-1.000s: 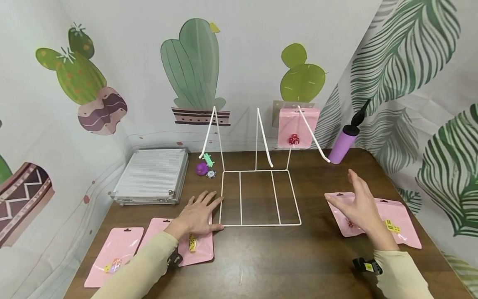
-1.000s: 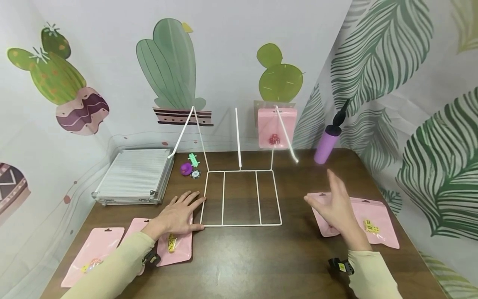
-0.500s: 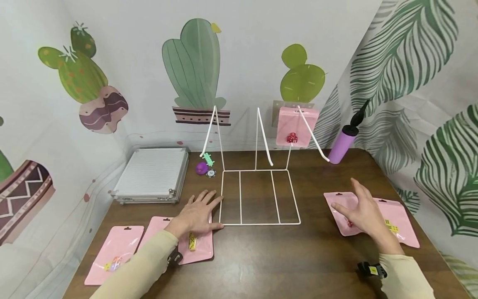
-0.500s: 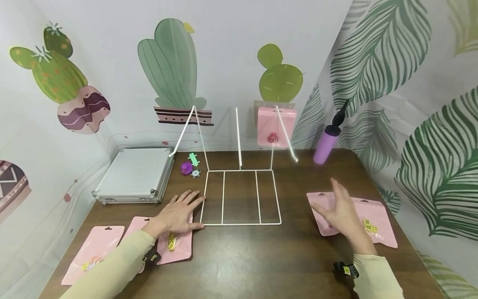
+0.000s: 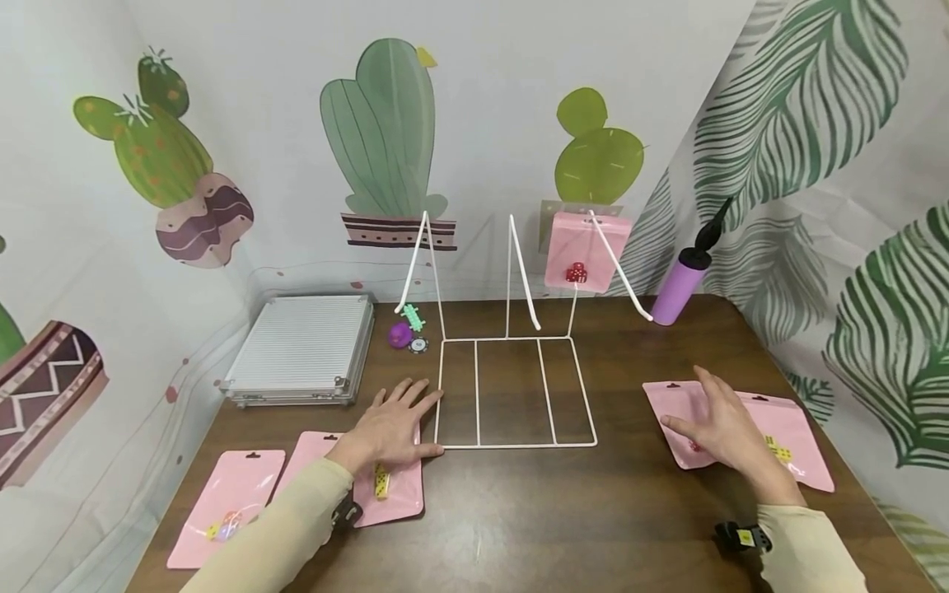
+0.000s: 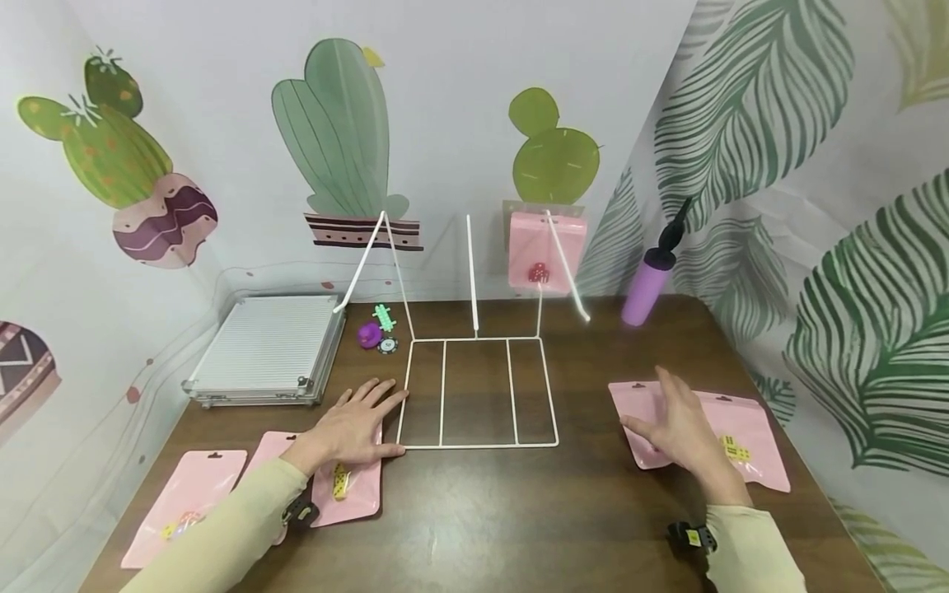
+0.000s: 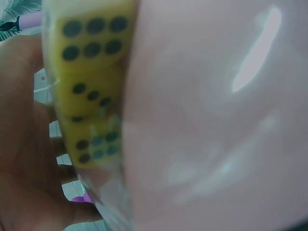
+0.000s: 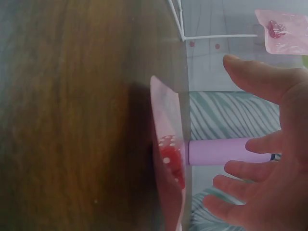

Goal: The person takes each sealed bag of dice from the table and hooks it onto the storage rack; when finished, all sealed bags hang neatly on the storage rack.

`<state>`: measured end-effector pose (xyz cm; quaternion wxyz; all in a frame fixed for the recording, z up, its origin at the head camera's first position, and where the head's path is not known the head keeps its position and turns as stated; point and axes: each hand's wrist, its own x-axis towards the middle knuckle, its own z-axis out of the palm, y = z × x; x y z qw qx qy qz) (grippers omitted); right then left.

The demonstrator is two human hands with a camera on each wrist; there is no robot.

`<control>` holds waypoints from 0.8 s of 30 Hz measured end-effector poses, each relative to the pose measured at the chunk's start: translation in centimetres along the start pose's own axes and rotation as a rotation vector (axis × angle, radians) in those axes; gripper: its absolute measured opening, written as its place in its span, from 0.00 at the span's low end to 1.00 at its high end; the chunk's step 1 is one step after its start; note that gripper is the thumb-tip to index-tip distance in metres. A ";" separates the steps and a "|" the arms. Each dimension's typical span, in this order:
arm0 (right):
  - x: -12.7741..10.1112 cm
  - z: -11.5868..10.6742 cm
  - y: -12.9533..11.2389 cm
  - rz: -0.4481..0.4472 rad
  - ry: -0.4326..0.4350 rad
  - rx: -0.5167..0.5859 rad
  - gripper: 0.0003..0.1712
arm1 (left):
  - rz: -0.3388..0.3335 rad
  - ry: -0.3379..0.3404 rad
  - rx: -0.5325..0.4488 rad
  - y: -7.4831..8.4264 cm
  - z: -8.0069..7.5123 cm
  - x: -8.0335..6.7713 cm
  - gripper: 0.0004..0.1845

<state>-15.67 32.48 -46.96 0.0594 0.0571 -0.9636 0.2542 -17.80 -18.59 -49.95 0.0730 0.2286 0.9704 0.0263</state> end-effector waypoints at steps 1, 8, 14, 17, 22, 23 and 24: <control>0.0 0.0 0.1 0.000 -0.003 -0.002 0.61 | 0.000 0.004 -0.003 0.0 0.0 0.0 0.53; -0.1 0.5 1.1 0.045 -0.094 -0.051 0.60 | -0.004 0.002 0.003 -0.1 0.2 0.0 0.53; -0.4 0.9 2.0 0.071 -0.135 -0.075 0.60 | 0.002 0.007 0.002 -0.1 0.2 0.2 0.53; -0.5 1.0 2.1 0.083 -0.134 -0.082 0.63 | 0.007 0.011 -0.004 -0.1 0.2 0.1 0.52; -0.4 1.1 2.2 0.130 -0.128 -0.086 0.66 | 0.005 0.005 -0.013 -0.1 0.2 0.0 0.52; -0.4 1.2 2.2 0.139 -0.126 -0.086 0.67 | 0.003 0.004 -0.013 -0.1 0.2 0.0 0.52; -0.3 1.2 2.2 0.148 -0.126 -0.085 0.68 | 0.002 0.003 -0.011 -0.1 0.2 0.0 0.52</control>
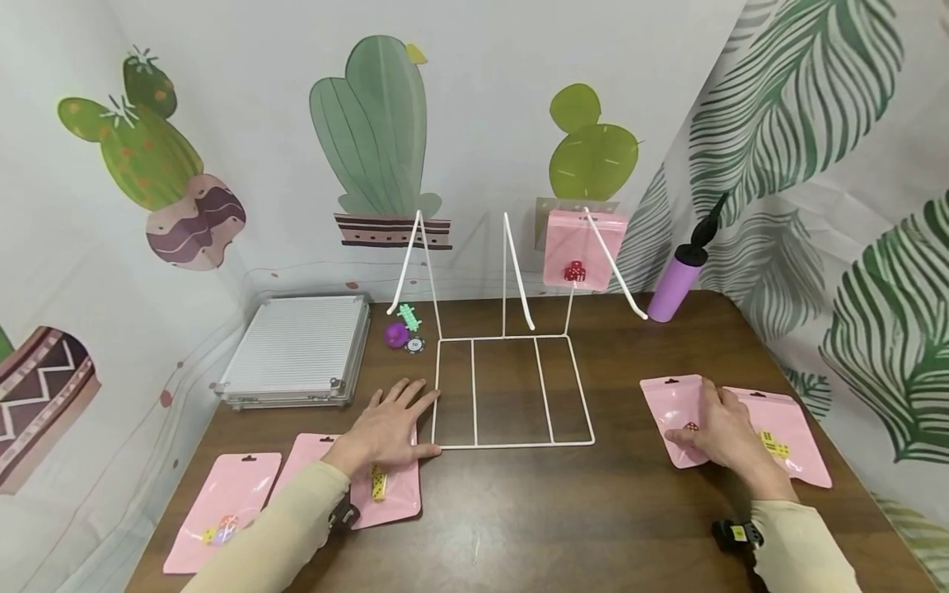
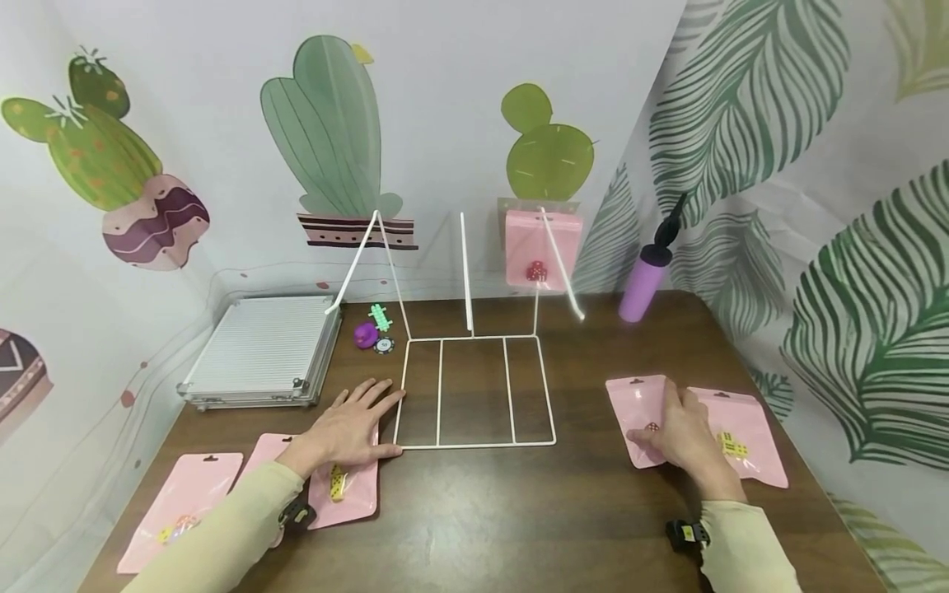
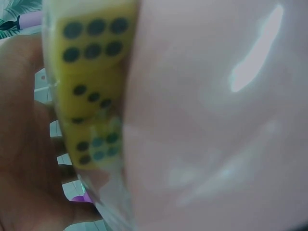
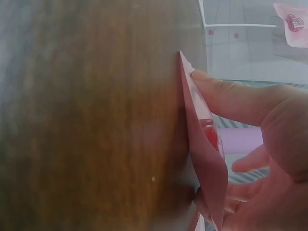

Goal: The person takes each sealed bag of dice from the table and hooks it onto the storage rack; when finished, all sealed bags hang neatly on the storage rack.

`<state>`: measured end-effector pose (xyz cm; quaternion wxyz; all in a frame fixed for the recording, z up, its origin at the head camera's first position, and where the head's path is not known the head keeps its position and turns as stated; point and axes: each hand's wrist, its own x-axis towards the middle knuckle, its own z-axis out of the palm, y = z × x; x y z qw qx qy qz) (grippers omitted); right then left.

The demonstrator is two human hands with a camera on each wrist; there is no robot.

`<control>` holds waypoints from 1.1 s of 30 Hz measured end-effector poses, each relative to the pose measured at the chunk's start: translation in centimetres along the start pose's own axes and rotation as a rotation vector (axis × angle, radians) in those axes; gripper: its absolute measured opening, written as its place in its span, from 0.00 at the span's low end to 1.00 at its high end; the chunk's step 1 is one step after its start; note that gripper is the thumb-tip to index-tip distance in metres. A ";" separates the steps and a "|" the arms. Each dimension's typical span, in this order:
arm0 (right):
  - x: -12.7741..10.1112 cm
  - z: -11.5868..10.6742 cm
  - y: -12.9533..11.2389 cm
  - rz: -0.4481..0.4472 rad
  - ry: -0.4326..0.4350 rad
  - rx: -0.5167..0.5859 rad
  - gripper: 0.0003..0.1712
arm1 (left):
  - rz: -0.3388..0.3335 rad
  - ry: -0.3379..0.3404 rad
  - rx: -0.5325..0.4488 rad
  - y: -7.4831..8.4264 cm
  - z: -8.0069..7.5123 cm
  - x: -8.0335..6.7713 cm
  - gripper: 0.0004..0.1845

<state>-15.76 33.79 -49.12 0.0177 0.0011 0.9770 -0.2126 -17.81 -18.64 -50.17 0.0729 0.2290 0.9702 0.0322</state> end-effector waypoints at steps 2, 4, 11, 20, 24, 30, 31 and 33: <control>0.1 0.0 0.0 0.019 -0.001 0.000 0.69 | -0.003 0.002 -0.001 0.0 0.0 0.0 0.52; 0.1 0.0 -0.1 0.046 -0.006 0.005 0.70 | -0.005 0.003 -0.002 0.0 0.0 0.0 0.52; 0.1 0.1 -0.3 0.108 -0.015 0.012 0.74 | -0.006 0.000 0.000 -0.1 0.0 0.0 0.52; 0.1 -0.1 -0.3 0.136 -0.031 0.003 0.74 | 0.000 0.001 0.003 -0.1 0.0 0.1 0.52; 0.0 0.0 -0.3 0.117 -0.015 0.013 0.73 | -0.002 0.003 0.004 -0.1 -0.1 0.1 0.52; 0.0 -0.1 -0.4 0.087 -0.023 0.025 0.71 | -0.008 -0.003 0.006 -0.1 0.0 0.0 0.52; 0.0 -0.1 -0.4 0.083 -0.022 0.026 0.71 | -0.006 -0.005 0.005 -0.1 0.0 0.1 0.52; -0.1 -0.1 -0.3 0.079 -0.016 0.024 0.70 | -0.003 -0.008 0.007 -0.1 0.0 0.1 0.52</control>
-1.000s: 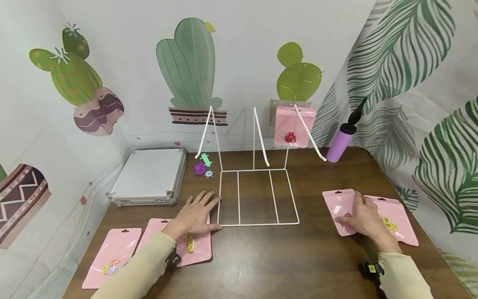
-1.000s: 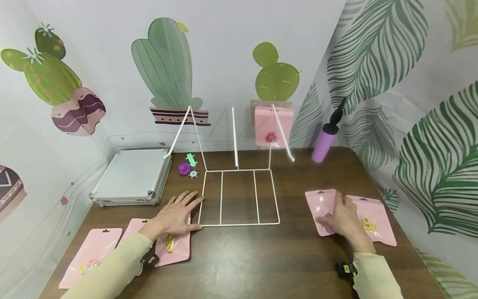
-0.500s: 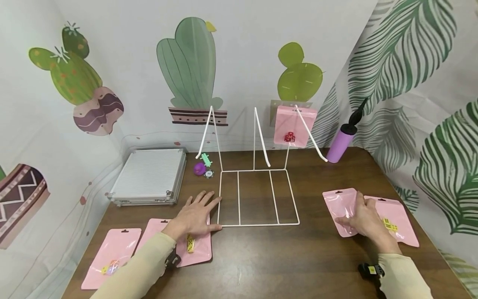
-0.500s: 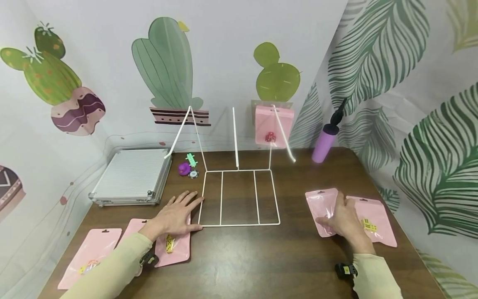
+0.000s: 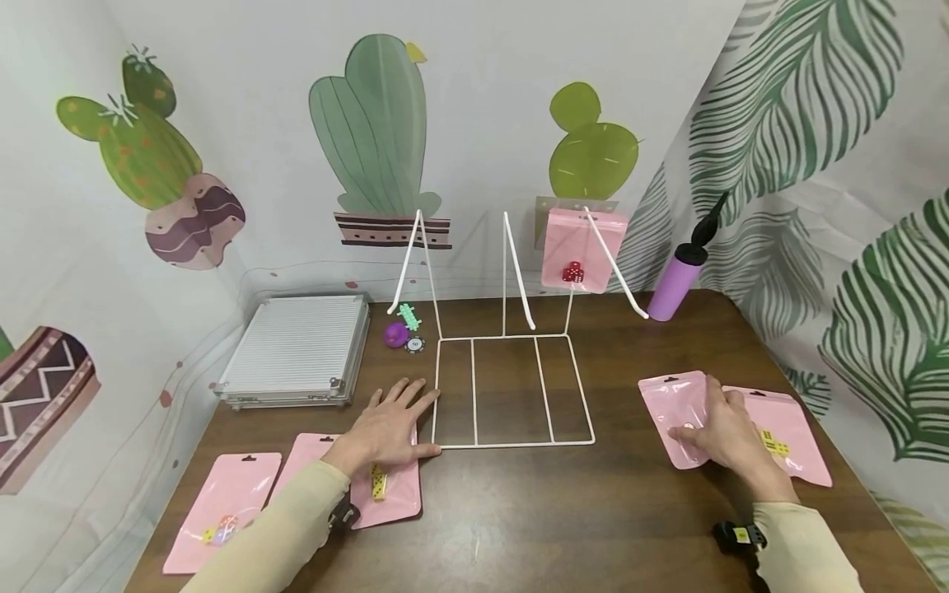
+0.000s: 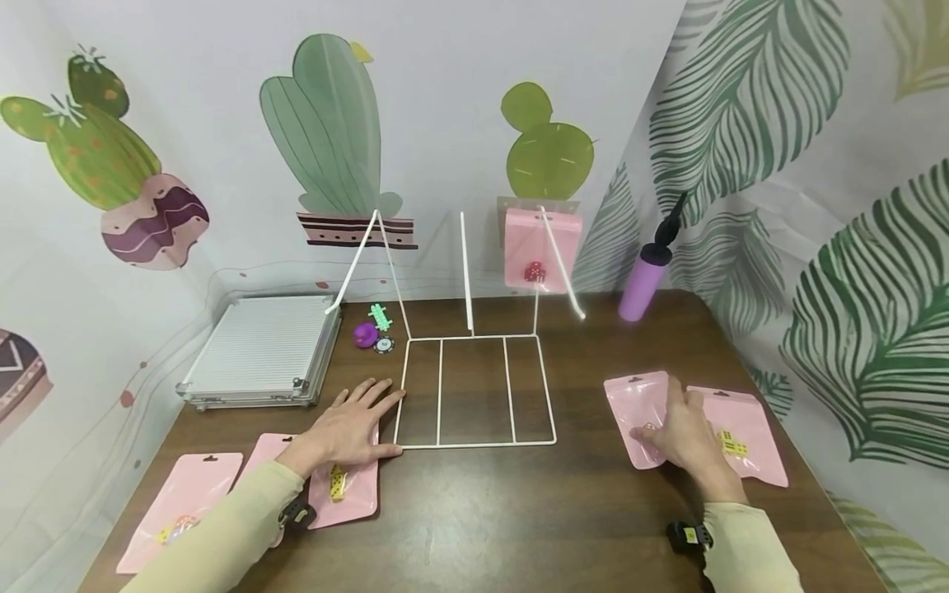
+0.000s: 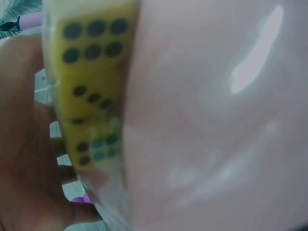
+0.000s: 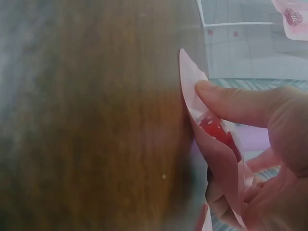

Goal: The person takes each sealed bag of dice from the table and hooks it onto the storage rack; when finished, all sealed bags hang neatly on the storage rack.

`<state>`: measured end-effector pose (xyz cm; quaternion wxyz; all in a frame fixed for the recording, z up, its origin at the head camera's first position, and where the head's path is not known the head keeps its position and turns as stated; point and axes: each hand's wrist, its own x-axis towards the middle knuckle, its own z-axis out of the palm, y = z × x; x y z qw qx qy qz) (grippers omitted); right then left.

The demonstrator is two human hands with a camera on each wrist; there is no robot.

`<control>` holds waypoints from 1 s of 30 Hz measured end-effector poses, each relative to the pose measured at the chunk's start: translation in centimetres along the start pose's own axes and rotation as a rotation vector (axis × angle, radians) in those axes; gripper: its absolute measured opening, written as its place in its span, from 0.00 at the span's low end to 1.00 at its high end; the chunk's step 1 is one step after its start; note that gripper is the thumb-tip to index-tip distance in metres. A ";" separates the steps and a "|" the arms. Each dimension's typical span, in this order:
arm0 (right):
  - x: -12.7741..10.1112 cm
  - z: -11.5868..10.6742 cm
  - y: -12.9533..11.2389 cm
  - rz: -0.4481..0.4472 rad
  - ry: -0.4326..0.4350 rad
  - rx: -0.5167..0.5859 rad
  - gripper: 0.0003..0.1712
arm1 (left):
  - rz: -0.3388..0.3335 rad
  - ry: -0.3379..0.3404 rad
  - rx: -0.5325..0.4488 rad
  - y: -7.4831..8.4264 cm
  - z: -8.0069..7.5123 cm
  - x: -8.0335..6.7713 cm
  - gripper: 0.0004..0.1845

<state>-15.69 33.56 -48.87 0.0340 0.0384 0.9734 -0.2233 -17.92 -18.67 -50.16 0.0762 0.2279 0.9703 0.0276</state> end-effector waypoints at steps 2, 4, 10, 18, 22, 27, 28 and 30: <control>-0.1 0.0 0.1 -0.003 0.007 0.001 0.69 | 0.002 -0.001 0.002 0.0 0.0 0.0 0.52; -0.1 0.1 0.2 -0.002 0.017 0.005 0.69 | 0.002 0.000 0.001 0.1 -0.1 0.0 0.52; -0.1 0.3 0.1 -0.029 0.064 0.015 0.66 | -0.005 -0.010 0.001 0.2 -0.3 0.0 0.53; -0.2 -0.2 -0.7 -0.108 0.152 0.058 0.62 | 0.003 -0.013 -0.012 0.1 -0.4 0.0 0.52; -0.5 -0.8 -1.6 -0.160 0.216 0.065 0.61 | 0.005 -0.013 -0.013 0.0 -0.4 0.1 0.52; -1.3 -2.1 -3.3 -0.193 0.259 0.078 0.62 | 0.000 -0.013 -0.004 -0.1 -0.2 0.1 0.53; -1.5 -2.4 -3.7 -0.199 0.267 0.081 0.62 | 0.001 -0.012 -0.006 -0.1 -0.2 0.1 0.52; -1.9 -2.9 -4.4 -0.211 0.281 0.087 0.62 | 0.000 -0.011 -0.008 0.0 -0.2 0.0 0.52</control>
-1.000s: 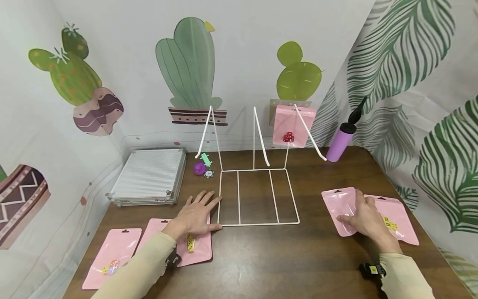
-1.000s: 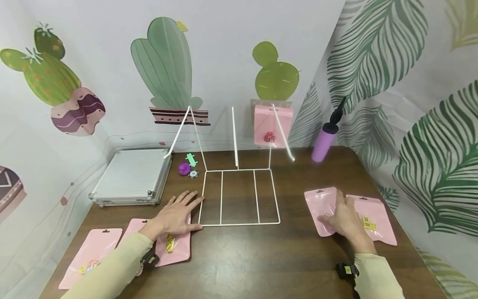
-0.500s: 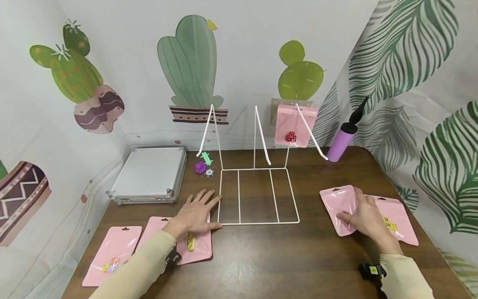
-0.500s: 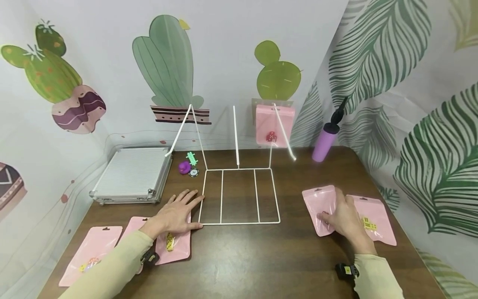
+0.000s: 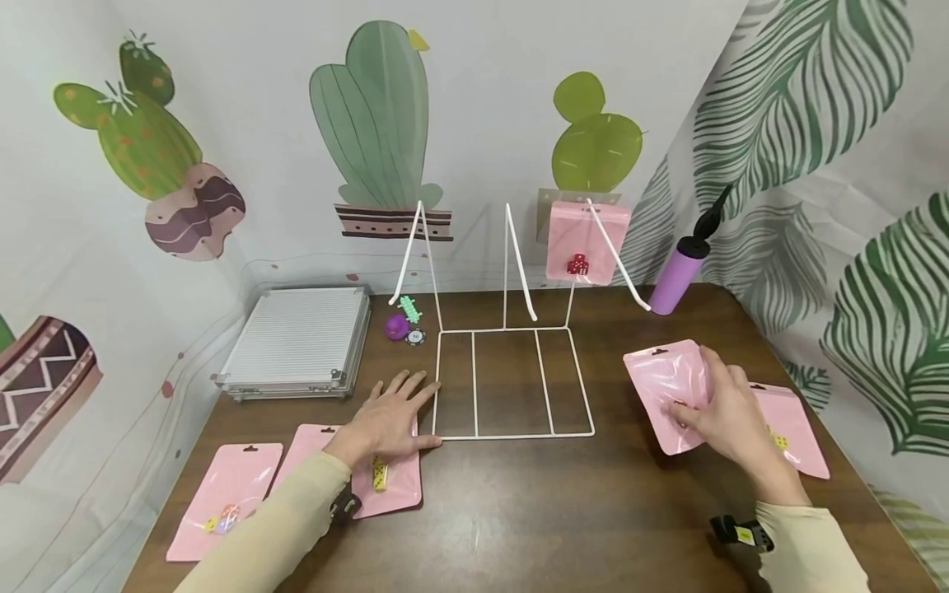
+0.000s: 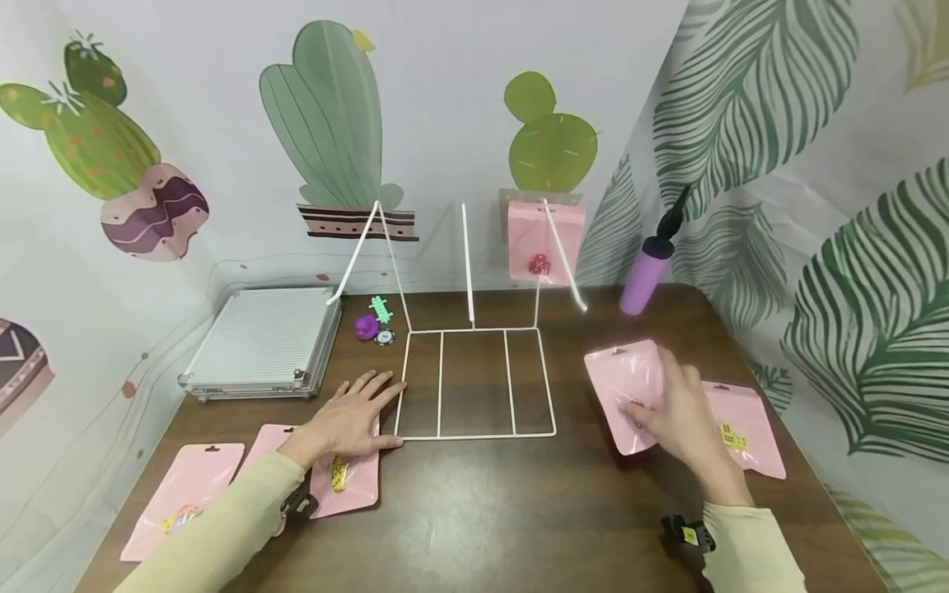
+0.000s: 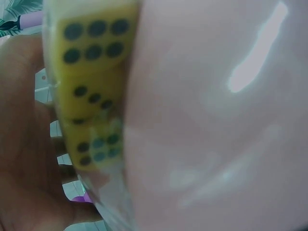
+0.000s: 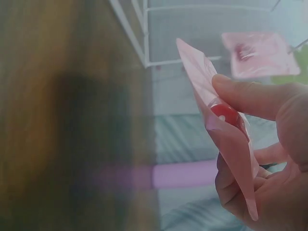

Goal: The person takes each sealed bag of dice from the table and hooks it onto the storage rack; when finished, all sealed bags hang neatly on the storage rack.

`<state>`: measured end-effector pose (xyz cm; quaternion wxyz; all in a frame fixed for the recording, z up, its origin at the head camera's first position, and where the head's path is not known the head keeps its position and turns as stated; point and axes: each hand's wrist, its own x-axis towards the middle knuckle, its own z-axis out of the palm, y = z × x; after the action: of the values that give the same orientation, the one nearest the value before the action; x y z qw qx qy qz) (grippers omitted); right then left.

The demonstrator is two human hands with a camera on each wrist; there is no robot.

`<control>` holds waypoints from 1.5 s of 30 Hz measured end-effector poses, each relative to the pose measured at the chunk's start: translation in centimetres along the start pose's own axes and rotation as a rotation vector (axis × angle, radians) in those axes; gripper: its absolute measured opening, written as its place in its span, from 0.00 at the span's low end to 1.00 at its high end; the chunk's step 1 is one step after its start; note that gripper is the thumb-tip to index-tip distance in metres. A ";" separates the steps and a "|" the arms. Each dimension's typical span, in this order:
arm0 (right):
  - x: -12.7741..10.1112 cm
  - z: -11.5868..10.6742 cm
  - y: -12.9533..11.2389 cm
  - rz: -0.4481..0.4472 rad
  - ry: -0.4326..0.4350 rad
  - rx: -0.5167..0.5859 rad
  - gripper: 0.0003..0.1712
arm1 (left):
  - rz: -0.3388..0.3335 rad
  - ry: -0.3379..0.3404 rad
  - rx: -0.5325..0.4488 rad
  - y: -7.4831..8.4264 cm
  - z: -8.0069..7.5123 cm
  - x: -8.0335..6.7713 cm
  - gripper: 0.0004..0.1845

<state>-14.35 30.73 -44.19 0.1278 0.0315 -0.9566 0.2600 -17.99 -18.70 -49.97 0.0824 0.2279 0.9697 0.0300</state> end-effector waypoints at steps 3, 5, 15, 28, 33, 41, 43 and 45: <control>-0.1 -0.7 -1.2 -0.011 0.017 0.007 0.62 | -0.006 -0.002 -0.003 0.0 -0.1 0.0 0.52; -0.2 -1.2 -2.0 -0.015 0.025 0.012 0.62 | -0.011 -0.006 -0.003 0.0 -0.1 0.1 0.52; -1.1 -2.6 -4.9 -0.033 0.068 0.032 0.62 | -0.010 -0.024 0.004 0.1 0.1 0.2 0.53; -1.4 -3.2 -6.7 -0.151 0.157 0.069 0.62 | -0.002 -0.011 -0.001 0.0 0.0 0.0 0.52; -1.4 -3.6 -7.4 -0.204 0.207 0.103 0.63 | 0.003 0.001 -0.009 0.2 0.0 0.0 0.52; -1.8 -4.0 -8.7 -0.258 0.250 0.108 0.63 | -0.007 0.001 -0.008 0.2 0.0 0.0 0.52; -1.9 -4.2 -8.9 -0.266 0.258 0.112 0.64 | -0.008 -0.001 -0.007 0.2 0.0 0.0 0.52; -2.0 -4.3 -9.1 -0.279 0.270 0.119 0.64 | -0.010 0.000 -0.005 0.3 0.0 0.0 0.52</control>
<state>-10.26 25.08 -36.68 0.2874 0.1360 -0.9002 0.2975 -17.87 -18.47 -49.98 0.0833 0.2229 0.9707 0.0322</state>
